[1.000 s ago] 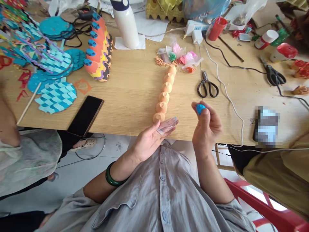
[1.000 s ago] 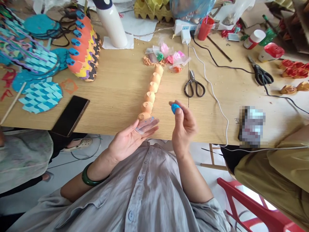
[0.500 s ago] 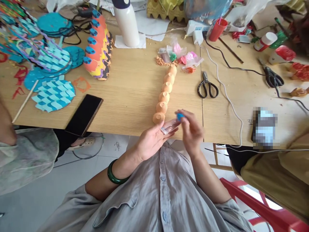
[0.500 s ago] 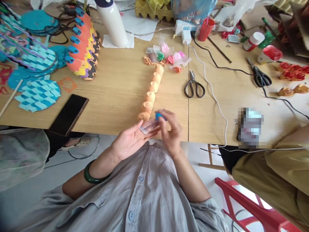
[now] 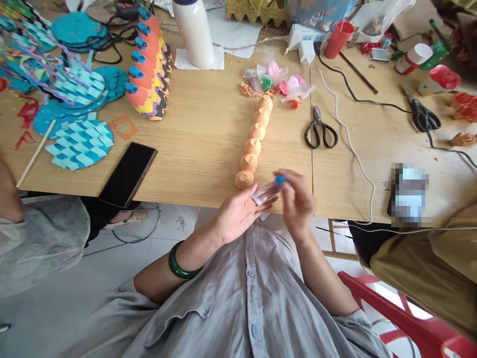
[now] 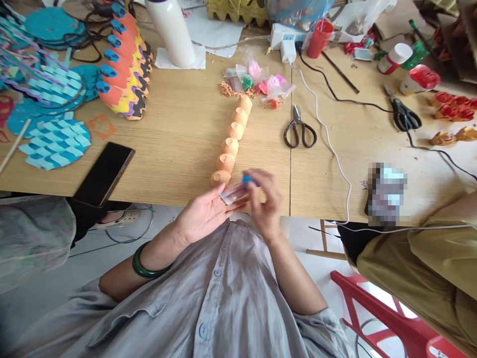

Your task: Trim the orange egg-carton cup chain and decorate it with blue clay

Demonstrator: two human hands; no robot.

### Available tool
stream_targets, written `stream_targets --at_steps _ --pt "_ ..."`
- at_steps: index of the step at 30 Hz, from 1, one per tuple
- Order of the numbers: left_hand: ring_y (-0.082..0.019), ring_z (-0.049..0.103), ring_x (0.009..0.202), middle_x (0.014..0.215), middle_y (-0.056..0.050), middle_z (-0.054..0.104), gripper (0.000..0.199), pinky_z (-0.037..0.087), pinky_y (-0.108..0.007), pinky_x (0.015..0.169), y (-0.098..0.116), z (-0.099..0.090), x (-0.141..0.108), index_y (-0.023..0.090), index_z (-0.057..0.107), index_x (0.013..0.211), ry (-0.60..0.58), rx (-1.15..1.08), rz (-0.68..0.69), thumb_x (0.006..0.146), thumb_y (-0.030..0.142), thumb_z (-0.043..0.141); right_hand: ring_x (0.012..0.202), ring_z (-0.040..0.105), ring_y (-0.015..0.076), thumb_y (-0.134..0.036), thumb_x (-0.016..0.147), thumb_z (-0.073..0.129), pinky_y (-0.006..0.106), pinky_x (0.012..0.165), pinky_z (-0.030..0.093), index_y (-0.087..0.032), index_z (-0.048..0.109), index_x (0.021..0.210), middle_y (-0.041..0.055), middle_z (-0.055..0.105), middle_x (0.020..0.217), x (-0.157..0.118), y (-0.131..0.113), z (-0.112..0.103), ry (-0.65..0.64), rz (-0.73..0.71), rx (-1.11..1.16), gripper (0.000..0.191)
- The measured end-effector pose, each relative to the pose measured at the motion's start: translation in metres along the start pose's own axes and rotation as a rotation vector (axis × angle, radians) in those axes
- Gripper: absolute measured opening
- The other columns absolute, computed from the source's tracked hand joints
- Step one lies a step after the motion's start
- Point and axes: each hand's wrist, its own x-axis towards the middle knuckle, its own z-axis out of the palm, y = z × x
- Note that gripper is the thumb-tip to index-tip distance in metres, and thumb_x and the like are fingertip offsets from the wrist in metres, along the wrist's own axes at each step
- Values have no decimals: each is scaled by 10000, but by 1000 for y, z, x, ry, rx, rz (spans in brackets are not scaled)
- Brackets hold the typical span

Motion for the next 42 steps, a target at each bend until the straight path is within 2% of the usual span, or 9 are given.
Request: stream_targets --at_steps 2,7,11,17,23,28,33,38,42 --pt "-285 463 1501 1384 -94 707 375 270 -461 1301 -2 1 1 171 780 1167 -9 29 26 1050 373 485 1067 760 210 -331 970 663 406 978 611 -271 791 1112 53 817 1105 2 2 1 -65 62 39 200" --pt "-234 411 1538 1515 -37 608 354 228 -363 1316 -5 2 -7 214 747 1289 -52 316 309 1045 332 520 982 791 184 -388 983 649 459 1051 593 -247 785 1069 7 819 983 13 3 -9 313 206 302 214" --pt "-225 277 1598 1578 25 526 344 159 -350 1334 -8 0 -14 245 719 1329 -51 513 403 1015 257 577 978 790 198 -374 990 637 501 1060 589 -239 780 1080 12 814 964 10 -4 -19 263 193 232 216" --pt "-224 122 1633 1525 6 594 266 119 -321 1336 -7 0 -13 254 803 1177 -12 411 360 938 204 696 1192 717 260 -335 973 648 524 1073 574 -301 776 1164 57 798 1163 -2 -6 -12 21 -161 -70 232" --pt "-196 145 1630 1622 24 468 345 156 -325 1330 -6 -5 -11 234 719 1327 -89 532 424 1032 246 541 1148 742 221 -337 1040 539 526 1101 562 -317 750 1204 17 786 1172 4 -4 -4 270 9 135 268" --pt "-237 388 1551 1528 -25 595 359 221 -369 1312 -8 -4 -9 242 729 1322 -106 304 322 1032 334 538 1254 695 230 -302 1018 581 508 1149 532 -326 737 1245 23 771 1253 -2 -2 6 44 -34 61 278" --pt "-252 267 1604 1548 -42 572 387 198 -371 1302 -2 -5 -9 227 739 1310 -93 261 261 1035 389 520 1220 718 202 -320 1058 500 478 1129 563 -335 726 1246 20 771 1251 3 -6 11 217 2 156 294" --pt "-260 315 1585 1516 -22 606 344 231 -402 1295 -4 -4 -9 254 769 1255 -80 231 310 1028 375 540 1277 690 231 -286 1016 593 492 1166 526 -318 750 1224 27 776 1262 3 -9 12 -26 -30 103 263" --pt "-207 266 1604 1565 10 557 385 198 -365 1306 -4 -4 -10 293 719 1333 -110 311 296 1058 400 472 1232 717 201 -277 1066 489 484 1179 523 -324 729 1263 5 779 1239 7 -10 7 170 -2 187 314"
